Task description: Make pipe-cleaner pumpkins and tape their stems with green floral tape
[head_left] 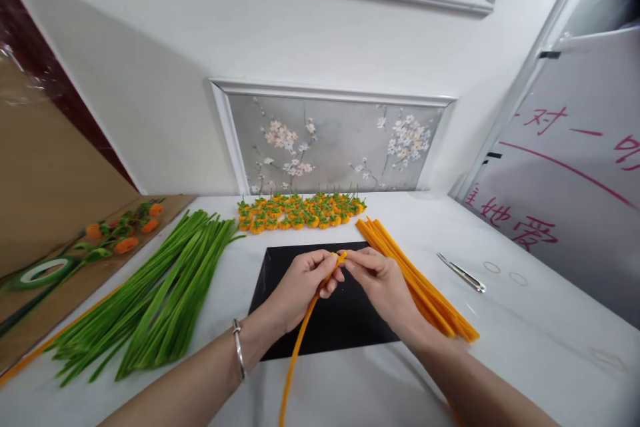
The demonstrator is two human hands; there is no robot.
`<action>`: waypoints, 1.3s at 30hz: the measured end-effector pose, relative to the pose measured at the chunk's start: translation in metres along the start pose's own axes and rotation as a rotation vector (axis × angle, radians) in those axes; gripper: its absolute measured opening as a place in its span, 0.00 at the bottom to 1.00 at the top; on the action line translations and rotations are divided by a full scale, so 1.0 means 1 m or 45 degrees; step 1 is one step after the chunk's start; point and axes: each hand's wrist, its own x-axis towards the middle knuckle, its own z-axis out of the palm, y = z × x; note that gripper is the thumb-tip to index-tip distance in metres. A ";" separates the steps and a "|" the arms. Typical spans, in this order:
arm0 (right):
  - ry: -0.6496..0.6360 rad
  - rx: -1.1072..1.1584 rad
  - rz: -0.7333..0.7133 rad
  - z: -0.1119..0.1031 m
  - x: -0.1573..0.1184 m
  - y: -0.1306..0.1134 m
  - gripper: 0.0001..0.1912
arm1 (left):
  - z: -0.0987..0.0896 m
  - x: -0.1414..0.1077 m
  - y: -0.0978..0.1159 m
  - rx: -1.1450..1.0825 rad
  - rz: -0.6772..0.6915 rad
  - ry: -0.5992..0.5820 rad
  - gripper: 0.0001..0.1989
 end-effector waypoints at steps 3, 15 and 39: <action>0.017 -0.051 0.015 -0.004 0.000 0.008 0.09 | 0.000 0.007 -0.003 -0.017 -0.051 -0.026 0.14; -0.054 -0.147 -0.038 0.000 -0.012 0.027 0.12 | -0.011 0.013 -0.028 -0.349 -0.388 -0.074 0.10; -0.159 -0.584 -0.331 -0.007 -0.019 0.033 0.15 | -0.017 0.017 -0.044 0.111 -0.244 -0.206 0.18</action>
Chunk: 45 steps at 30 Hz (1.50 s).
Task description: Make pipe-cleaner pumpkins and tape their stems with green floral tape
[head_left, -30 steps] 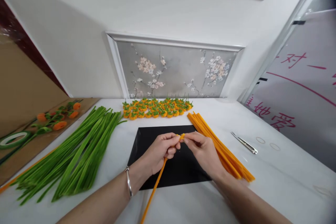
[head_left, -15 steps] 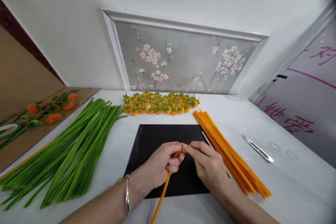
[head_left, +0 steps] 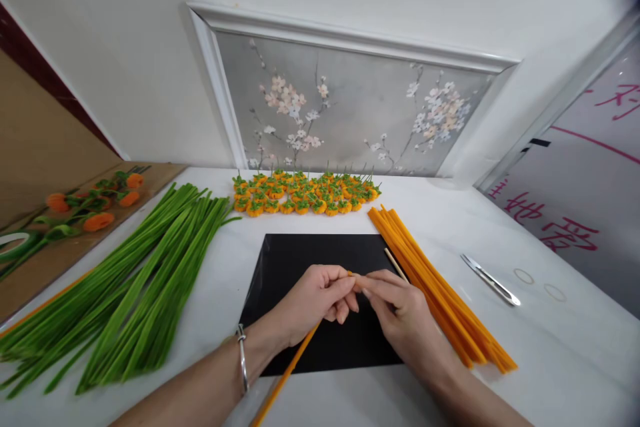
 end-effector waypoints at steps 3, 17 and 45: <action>-0.034 0.172 0.154 -0.002 0.003 0.000 0.15 | 0.000 0.000 0.004 0.132 0.062 -0.010 0.17; -0.230 -0.392 -0.144 -0.005 0.000 0.006 0.20 | 0.005 0.001 0.003 0.363 0.055 0.053 0.14; -0.018 0.003 0.045 -0.007 0.006 0.004 0.10 | 0.000 0.001 0.010 0.020 -0.014 0.068 0.09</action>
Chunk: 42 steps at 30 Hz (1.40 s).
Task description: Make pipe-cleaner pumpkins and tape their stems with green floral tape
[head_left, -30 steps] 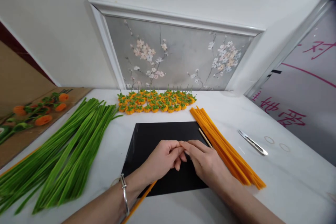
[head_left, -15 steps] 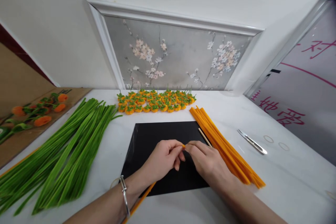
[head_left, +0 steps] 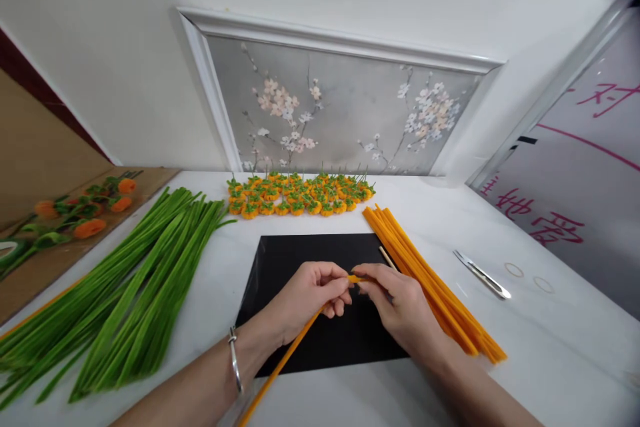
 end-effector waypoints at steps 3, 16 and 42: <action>-0.068 0.028 0.075 -0.002 0.001 -0.004 0.10 | 0.001 -0.001 -0.001 0.192 0.064 0.010 0.08; -0.196 -0.459 -0.103 -0.003 -0.002 -0.003 0.12 | 0.001 -0.008 0.009 0.186 -0.085 -0.219 0.13; -0.255 -0.269 0.064 -0.003 -0.002 -0.012 0.13 | 0.010 -0.016 0.004 1.136 0.513 0.049 0.15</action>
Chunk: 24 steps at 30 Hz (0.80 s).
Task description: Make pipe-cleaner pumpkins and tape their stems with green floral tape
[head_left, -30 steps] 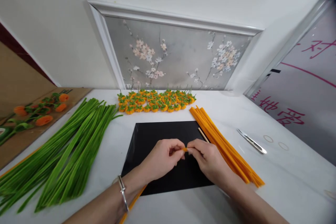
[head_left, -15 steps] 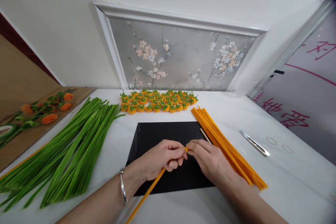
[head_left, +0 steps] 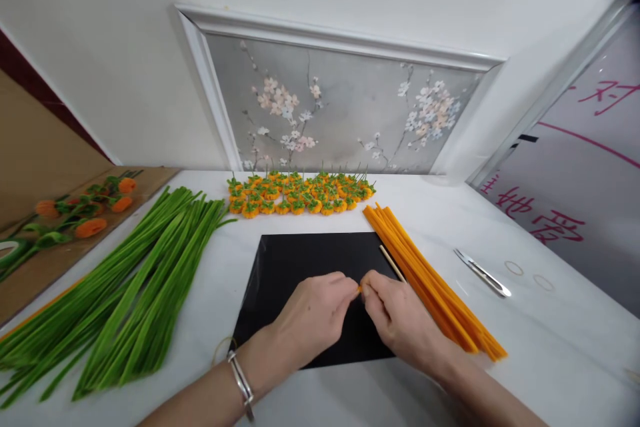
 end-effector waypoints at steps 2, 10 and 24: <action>-0.089 0.239 0.094 -0.003 0.001 0.000 0.14 | 0.000 -0.001 0.000 0.141 0.051 0.003 0.13; 0.011 0.253 -0.027 -0.001 0.001 0.005 0.08 | -0.004 0.006 -0.005 -0.092 -0.116 0.019 0.16; 0.171 0.196 -0.389 -0.004 0.001 0.009 0.13 | -0.016 0.005 -0.017 -1.675 -0.752 -0.641 0.13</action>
